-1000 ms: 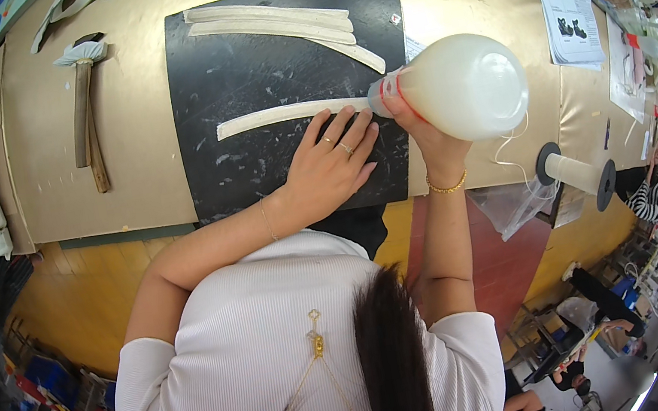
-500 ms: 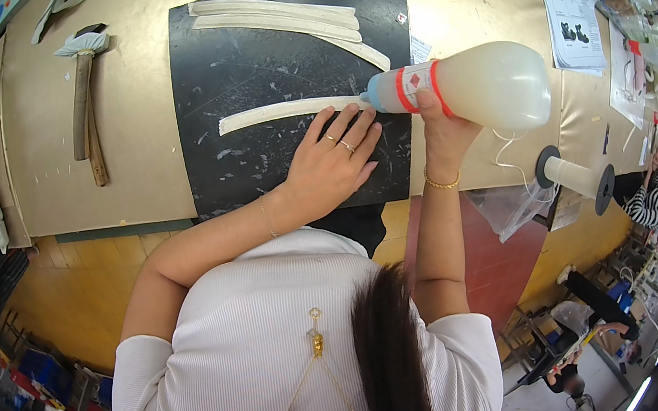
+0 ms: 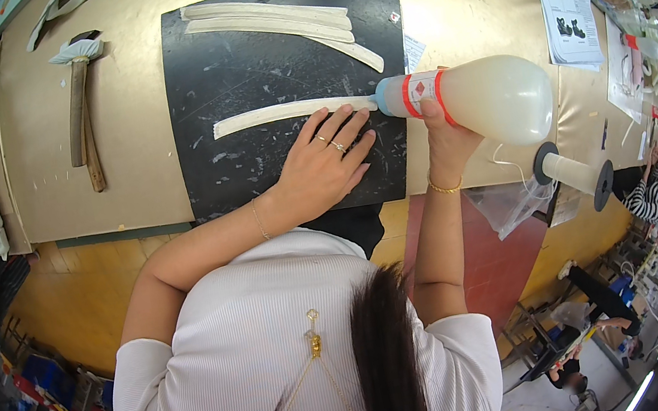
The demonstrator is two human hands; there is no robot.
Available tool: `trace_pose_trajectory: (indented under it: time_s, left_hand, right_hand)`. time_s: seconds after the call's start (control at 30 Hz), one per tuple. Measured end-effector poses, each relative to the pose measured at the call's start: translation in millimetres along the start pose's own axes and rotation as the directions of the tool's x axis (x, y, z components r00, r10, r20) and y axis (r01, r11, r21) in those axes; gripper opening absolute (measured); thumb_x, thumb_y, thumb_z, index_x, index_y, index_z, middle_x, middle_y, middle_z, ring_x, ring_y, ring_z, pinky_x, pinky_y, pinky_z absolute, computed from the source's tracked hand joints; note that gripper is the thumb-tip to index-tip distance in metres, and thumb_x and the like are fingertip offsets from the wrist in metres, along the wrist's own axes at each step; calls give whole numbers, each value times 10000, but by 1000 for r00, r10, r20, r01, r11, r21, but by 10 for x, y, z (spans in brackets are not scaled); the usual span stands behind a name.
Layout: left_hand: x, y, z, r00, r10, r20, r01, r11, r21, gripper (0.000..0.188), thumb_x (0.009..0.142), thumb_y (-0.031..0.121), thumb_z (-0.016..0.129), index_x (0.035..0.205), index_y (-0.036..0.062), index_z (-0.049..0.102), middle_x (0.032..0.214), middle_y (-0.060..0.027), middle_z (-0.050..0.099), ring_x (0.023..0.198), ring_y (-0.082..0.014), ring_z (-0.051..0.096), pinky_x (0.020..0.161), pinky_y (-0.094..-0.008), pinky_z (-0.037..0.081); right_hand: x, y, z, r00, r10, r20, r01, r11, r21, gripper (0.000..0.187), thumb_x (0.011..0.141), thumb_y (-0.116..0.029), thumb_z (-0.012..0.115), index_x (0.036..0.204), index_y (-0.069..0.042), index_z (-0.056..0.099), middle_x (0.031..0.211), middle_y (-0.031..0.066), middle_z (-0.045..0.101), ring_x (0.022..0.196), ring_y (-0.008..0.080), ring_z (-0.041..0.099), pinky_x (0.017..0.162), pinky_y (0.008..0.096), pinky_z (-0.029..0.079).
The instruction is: The person assembles white fabric strips by applying glue from a squeeze bottle, aligning and pressing them together, and securing them with a thin white cord. The person handles multiple strips sequentially on a black work mat.
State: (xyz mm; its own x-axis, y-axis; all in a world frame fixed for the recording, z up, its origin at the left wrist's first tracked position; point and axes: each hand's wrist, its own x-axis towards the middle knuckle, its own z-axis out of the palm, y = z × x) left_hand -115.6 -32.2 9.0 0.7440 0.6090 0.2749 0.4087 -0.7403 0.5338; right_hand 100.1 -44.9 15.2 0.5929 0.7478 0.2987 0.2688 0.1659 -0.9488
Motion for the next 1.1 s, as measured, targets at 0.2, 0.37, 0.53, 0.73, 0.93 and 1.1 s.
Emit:
trace_pose_trajectory:
  time_s: [0.2,0.37,0.53,0.73,0.93,1.1]
  left_hand:
    - [-5,-13,-14,1000,-2,5,2,1000,-13,429,861,237,730,1241,52,656,1414,-151,534,1363,-321,452,1147,-495,339]
    - [-119,-89,-109,1000,17,7,-17,1000,17,435,844,224,739,1235,50,658,1415,-154,535,1368,-322,451,1140,-492,350]
    - [-417,-188,-428,991,-129,20,128,991,47,462,845,244,744,1259,61,650,1433,-150,528,1390,-325,433,1152,-501,327]
    - [-572,-261,-466,985,-171,18,168,982,91,456,871,259,738,1279,77,646,1451,-141,522,1409,-333,415,1162,-516,308]
    - [-583,-259,-442,986,-167,-7,167,984,61,451,873,258,737,1274,71,647,1460,-145,516,1415,-336,411,1173,-523,297]
    - [-592,-263,-436,985,-174,-11,174,984,42,435,879,255,729,1264,68,653,1456,-151,518,1419,-338,408,1176,-528,292]
  right_hand:
    - [-16,5,81,999,18,50,-21,999,45,680,750,-212,921,1279,4,552,1178,159,680,1048,232,662,936,385,563]
    - [-26,-29,214,996,22,91,-27,998,52,668,759,-247,912,1269,4,560,1167,161,682,1042,237,667,932,390,564]
    - [-44,-73,321,993,-19,119,11,998,63,670,785,-341,891,1261,2,566,1149,174,684,1009,239,679,913,388,572]
    - [-37,-51,433,987,-11,161,-11,991,135,668,743,-265,925,1247,-2,574,1152,172,679,1041,264,671,927,413,566]
    - [-59,-73,573,978,-30,208,4,992,124,641,739,-286,929,1214,-3,605,1150,158,684,1032,254,673,909,409,573]
    - [-111,-104,719,973,-24,230,-8,991,136,641,739,-326,929,1206,-6,629,1141,148,691,1014,249,675,910,404,572]
